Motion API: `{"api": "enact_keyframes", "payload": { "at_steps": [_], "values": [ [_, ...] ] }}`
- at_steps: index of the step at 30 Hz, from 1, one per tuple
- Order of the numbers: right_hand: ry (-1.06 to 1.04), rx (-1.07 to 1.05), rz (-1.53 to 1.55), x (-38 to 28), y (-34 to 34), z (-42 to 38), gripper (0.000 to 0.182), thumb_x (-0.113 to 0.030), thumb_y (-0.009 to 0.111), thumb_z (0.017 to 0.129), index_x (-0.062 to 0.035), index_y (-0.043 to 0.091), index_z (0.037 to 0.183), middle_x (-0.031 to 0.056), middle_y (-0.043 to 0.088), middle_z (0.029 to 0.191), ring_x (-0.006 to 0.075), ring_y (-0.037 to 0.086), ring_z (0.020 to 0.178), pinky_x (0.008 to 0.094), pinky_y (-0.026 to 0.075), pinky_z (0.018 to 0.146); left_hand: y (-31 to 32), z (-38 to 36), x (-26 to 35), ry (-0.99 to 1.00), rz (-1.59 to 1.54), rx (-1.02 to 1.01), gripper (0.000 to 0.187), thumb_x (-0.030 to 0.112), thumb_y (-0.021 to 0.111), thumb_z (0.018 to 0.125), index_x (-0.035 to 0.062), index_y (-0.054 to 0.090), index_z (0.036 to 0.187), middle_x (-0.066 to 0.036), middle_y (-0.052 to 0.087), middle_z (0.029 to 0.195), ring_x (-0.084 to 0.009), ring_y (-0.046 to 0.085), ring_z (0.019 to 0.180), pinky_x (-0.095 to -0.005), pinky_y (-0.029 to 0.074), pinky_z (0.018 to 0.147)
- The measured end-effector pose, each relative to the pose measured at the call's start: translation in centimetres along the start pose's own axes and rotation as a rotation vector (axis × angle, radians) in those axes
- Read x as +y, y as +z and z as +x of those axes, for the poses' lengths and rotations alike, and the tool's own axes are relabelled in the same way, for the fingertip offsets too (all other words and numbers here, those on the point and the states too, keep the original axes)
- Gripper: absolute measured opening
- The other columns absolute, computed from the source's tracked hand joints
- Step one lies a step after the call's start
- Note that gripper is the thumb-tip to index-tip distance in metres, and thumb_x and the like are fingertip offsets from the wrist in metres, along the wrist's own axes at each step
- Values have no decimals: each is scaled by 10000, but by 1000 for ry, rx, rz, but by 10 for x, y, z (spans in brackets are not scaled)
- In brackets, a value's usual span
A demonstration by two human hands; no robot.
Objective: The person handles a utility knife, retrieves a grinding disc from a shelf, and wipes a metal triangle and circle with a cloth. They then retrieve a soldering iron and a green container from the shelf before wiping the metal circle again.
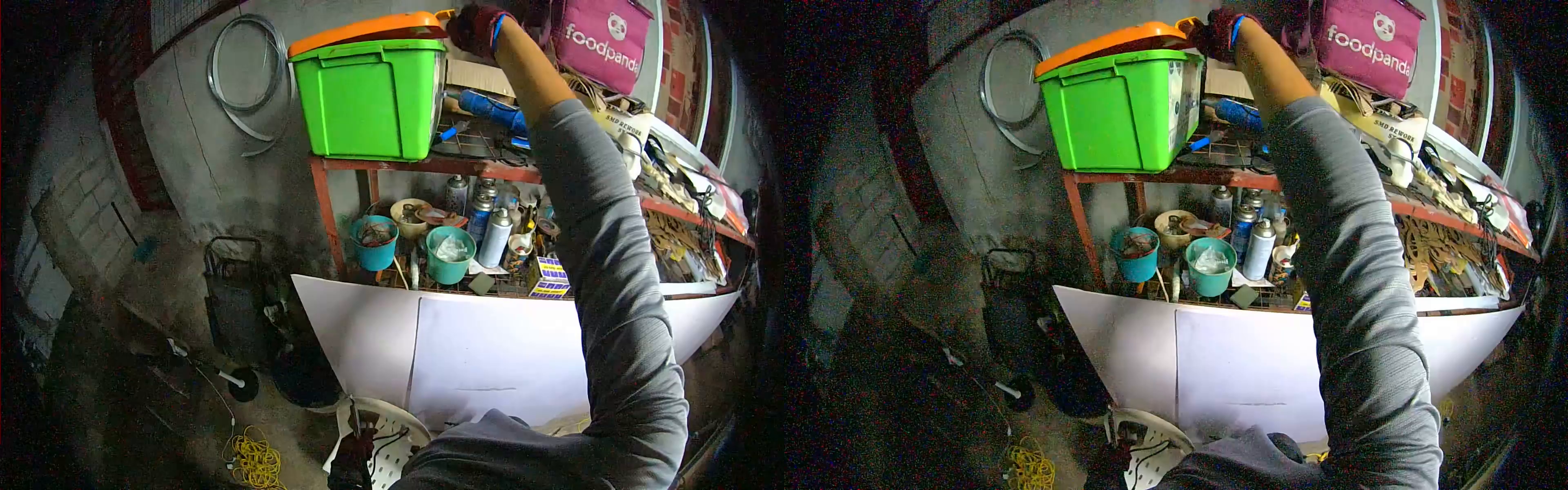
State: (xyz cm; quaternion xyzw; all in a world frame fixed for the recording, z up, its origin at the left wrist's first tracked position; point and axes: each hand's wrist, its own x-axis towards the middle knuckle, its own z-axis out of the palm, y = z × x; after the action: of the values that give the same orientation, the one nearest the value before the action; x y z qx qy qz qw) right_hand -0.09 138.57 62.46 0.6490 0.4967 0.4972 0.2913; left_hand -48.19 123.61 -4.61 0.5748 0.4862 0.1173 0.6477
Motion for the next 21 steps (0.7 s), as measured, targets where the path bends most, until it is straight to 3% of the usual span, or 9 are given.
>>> {"api": "enact_keyframes", "payload": {
  "at_steps": [1,3,5,6,9,13,15,19,21],
  "values": [
    [260,-126,547,5,16,14,512,-400,568,864,-119,542,1291,196,620,1182,270,655,984,386,534,819,0,0,-1,1,1,3,353,361,512,962,80,658,1120,-40,599,724,-164,568,668,-333,456,596],
    [312,28,612,1,40,23,458,-451,473,909,-118,619,1188,212,641,1113,293,665,914,391,521,820,1,-1,0,4,2,9,354,362,514,962,80,660,1117,-44,605,735,-167,572,678,-335,457,602],
    [154,319,333,-1,38,17,385,-392,396,964,-164,627,1170,175,680,1003,356,647,939,454,518,799,1,2,2,6,-7,14,354,363,516,961,79,662,1114,-47,610,746,-170,575,688,-336,458,608],
    [232,468,683,0,48,11,514,-515,404,944,-89,613,1140,217,647,1072,344,643,948,398,511,827,2,1,3,7,-8,17,355,364,517,961,78,663,1113,-49,613,751,-172,577,693,-337,458,611],
    [338,610,619,-7,58,33,455,-469,414,959,-96,596,1146,209,646,1066,367,622,991,401,501,845,4,0,3,4,-12,22,356,366,520,960,77,667,1108,-54,621,768,-177,582,708,-340,460,620],
    [633,502,854,-26,49,37,398,-412,455,952,-101,582,1166,202,640,1069,376,610,1007,404,495,853,7,-1,1,5,-13,24,357,368,525,959,76,671,1103,-62,632,790,-183,589,728,-343,462,632],
    [723,939,1131,-46,50,39,352,-378,508,931,-103,601,1129,191,639,1047,372,616,977,405,502,833,8,-2,1,8,-16,27,357,369,527,959,75,673,1100,-65,637,801,-186,593,738,-344,463,638],
    [372,1157,631,-46,35,8,243,-216,566,855,-127,637,1070,163,647,1020,356,623,964,414,506,830,10,-4,0,19,-19,32,359,371,531,958,74,677,1094,-72,648,823,-192,600,758,-348,465,650],
    [362,1134,646,-47,29,-4,275,-164,485,934,-131,629,1166,112,638,1153,332,629,971,392,487,917,12,-7,-2,26,-26,35,360,373,533,957,73,680,1091,-76,654,834,-195,604,768,-349,466,657]
  ]
}}
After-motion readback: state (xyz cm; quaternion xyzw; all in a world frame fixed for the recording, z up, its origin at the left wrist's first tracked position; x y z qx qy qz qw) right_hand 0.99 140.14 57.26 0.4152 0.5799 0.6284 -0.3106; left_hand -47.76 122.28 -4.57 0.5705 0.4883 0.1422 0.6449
